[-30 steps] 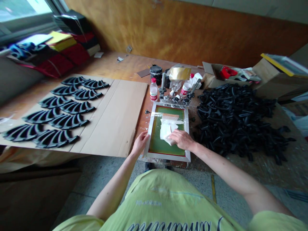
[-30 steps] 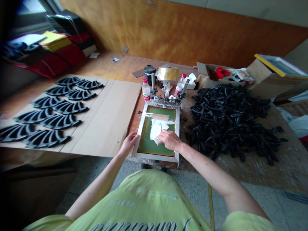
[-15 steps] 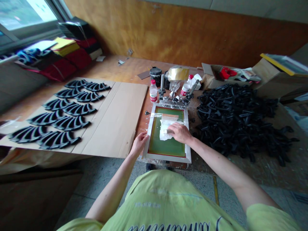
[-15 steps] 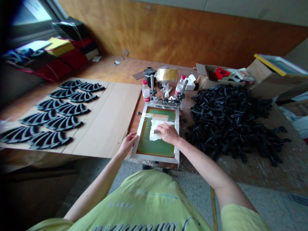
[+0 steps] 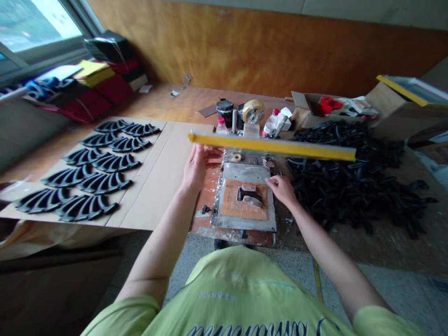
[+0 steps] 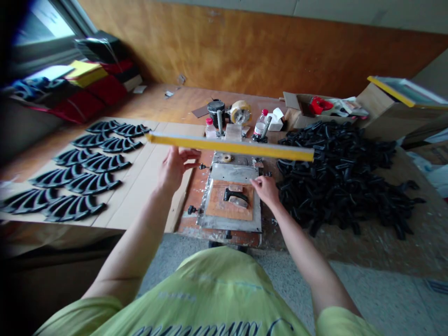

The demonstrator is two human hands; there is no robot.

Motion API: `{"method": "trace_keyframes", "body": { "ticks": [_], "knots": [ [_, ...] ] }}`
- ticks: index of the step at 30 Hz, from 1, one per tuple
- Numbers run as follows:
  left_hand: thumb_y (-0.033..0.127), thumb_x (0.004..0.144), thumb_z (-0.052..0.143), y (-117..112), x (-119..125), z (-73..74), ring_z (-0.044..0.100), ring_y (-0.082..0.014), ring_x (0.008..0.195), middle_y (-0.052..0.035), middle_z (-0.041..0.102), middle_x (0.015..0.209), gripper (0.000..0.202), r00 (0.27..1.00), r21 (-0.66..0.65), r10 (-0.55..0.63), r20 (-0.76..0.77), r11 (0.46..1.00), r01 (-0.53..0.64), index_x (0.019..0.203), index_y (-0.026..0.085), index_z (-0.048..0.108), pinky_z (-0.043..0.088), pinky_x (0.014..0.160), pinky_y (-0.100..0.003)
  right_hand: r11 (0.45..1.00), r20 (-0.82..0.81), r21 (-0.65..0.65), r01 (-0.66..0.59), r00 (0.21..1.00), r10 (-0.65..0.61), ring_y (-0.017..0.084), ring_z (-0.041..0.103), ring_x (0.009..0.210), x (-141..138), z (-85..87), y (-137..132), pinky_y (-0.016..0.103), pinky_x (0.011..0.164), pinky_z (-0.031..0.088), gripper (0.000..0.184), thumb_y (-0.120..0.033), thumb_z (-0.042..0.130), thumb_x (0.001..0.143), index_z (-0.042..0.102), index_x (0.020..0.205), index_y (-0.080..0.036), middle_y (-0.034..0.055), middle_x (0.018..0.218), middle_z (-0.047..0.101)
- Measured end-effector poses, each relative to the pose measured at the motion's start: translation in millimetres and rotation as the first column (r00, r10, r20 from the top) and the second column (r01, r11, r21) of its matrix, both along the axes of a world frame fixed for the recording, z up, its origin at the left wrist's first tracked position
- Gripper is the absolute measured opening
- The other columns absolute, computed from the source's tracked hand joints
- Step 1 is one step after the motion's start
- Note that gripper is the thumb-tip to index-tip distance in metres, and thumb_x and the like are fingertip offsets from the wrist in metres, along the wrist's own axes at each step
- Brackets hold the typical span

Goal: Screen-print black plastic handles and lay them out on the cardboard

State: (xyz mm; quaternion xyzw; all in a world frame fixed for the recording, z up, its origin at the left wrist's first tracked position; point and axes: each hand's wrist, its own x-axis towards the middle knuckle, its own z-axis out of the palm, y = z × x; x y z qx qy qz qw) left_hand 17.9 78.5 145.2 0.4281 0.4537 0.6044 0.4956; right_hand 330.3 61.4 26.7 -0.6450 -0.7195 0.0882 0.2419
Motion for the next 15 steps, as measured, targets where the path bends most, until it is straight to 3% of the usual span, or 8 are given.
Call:
{"method": "trace_keyframes", "body": {
  "ticks": [3, 5, 7, 8, 10, 12, 14, 15],
  "knots": [
    [0.07, 0.088, 0.043, 16.6, 6.0, 9.0, 0.067, -0.0151, 0.078, -0.0053, 0.067, 0.085, 0.061, 1.0, 0.029, 0.012, 0.002, 1.0, -0.012, 0.117, 0.018, 0.057, 0.054, 0.068, -0.026, 0.988, 0.153, -0.046, -0.145, 0.977, 0.151, 0.024, 0.059, 0.095, -36.4, -28.9, -23.6, 0.035, 0.085, 0.045, 0.029, -0.047, 0.064, 0.088, 0.065, 0.082, -0.019, 0.0096, 0.093, 0.068],
    [0.069, 0.088, 0.045, 2.7, 14.2, -1.5, 0.067, -0.0145, 0.077, -0.0041, 0.067, 0.084, 0.058, 0.996, 0.019, 0.093, 0.007, 0.995, -0.093, 0.118, 0.02, 0.055, 0.054, 0.067, -0.026, 0.988, 0.212, -0.11, -0.107, 0.969, 0.129, 0.025, 0.058, 0.096, -55.3, -33.1, -30.8, 0.034, 0.083, 0.045, 0.022, -0.039, 0.062, 0.091, 0.062, 0.085, -0.018, 0.0113, 0.094, 0.068],
    [0.068, 0.086, 0.052, -30.4, 28.6, -24.0, 0.066, -0.0157, 0.074, -0.0046, 0.068, 0.083, 0.056, 0.998, -0.107, 0.06, 0.002, 0.993, -0.059, 0.115, 0.02, 0.056, 0.054, 0.063, -0.026, 0.985, 0.186, -0.171, -0.012, 0.982, 0.044, 0.023, 0.06, 0.09, -69.7, -28.6, -36.7, 0.032, 0.078, 0.045, 0.017, -0.032, 0.056, 0.095, 0.06, 0.088, -0.018, 0.0106, 0.089, 0.067],
    [0.068, 0.083, 0.057, -51.0, 37.8, -38.1, 0.066, -0.0172, 0.072, -0.0056, 0.068, 0.08, 0.057, 0.999, -0.238, -0.049, -0.001, 0.97, 0.047, 0.111, 0.018, 0.059, 0.053, 0.06, -0.026, 0.984, 0.149, -0.179, 0.027, 0.989, 0.0, 0.023, 0.06, 0.087, -76.8, -24.8, -41.3, 0.032, 0.077, 0.045, 0.017, -0.031, 0.053, 0.096, 0.059, 0.089, -0.018, 0.0099, 0.088, 0.067],
    [0.068, 0.076, 0.064, -90.9, 56.3, -67.5, 0.068, -0.0221, 0.073, -0.0099, 0.07, 0.08, 0.061, 0.94, -0.542, -0.329, 0.094, 0.775, 0.325, 0.108, 0.016, 0.062, 0.053, 0.056, -0.029, 0.989, 0.053, -0.142, 0.044, 0.998, -0.037, 0.022, 0.06, 0.087, -92.6, -17.6, -55.3, 0.032, 0.077, 0.045, 0.017, -0.031, 0.049, 0.098, 0.058, 0.091, -0.019, 0.0088, 0.087, 0.066],
    [0.07, 0.079, 0.058, -116.4, 67.4, -93.7, 0.068, -0.0225, 0.077, -0.0105, 0.07, 0.083, 0.058, 0.917, -0.61, -0.338, 0.214, 0.687, 0.395, 0.102, 0.016, 0.062, 0.053, 0.058, -0.03, 0.992, -0.034, -0.075, -0.098, 0.995, 0.096, 0.022, 0.059, 0.09, -106.0, -13.2, -71.5, 0.032, 0.08, 0.046, 0.015, -0.029, 0.048, 0.098, 0.057, 0.09, -0.021, 0.0079, 0.09, 0.066],
    [0.067, 0.082, 0.054, -119.4, 61.3, -114.2, 0.066, -0.0197, 0.072, -0.0091, 0.069, 0.082, 0.051, 0.936, -0.632, -0.248, 0.251, 0.691, 0.352, 0.094, 0.017, 0.059, 0.052, 0.058, -0.029, 0.954, -0.09, -0.009, -0.298, 0.951, 0.296, 0.021, 0.059, 0.096, -104.4, -12.1, -81.0, 0.033, 0.086, 0.046, 0.012, -0.027, 0.05, 0.097, 0.059, 0.091, -0.023, 0.0071, 0.095, 0.067],
    [0.065, 0.083, 0.052, -113.3, 49.9, -122.5, 0.064, -0.0179, 0.065, -0.0076, 0.068, 0.078, 0.048, 0.959, -0.645, -0.204, 0.197, 0.71, 0.283, 0.091, 0.018, 0.057, 0.049, 0.055, -0.027, 0.942, -0.107, 0.028, -0.335, 0.936, 0.336, 0.022, 0.058, 0.1, -94.3, -12.6, -81.0, 0.034, 0.089, 0.046, 0.01, -0.027, 0.051, 0.097, 0.06, 0.093, -0.023, 0.0072, 0.099, 0.067]
  ]
}}
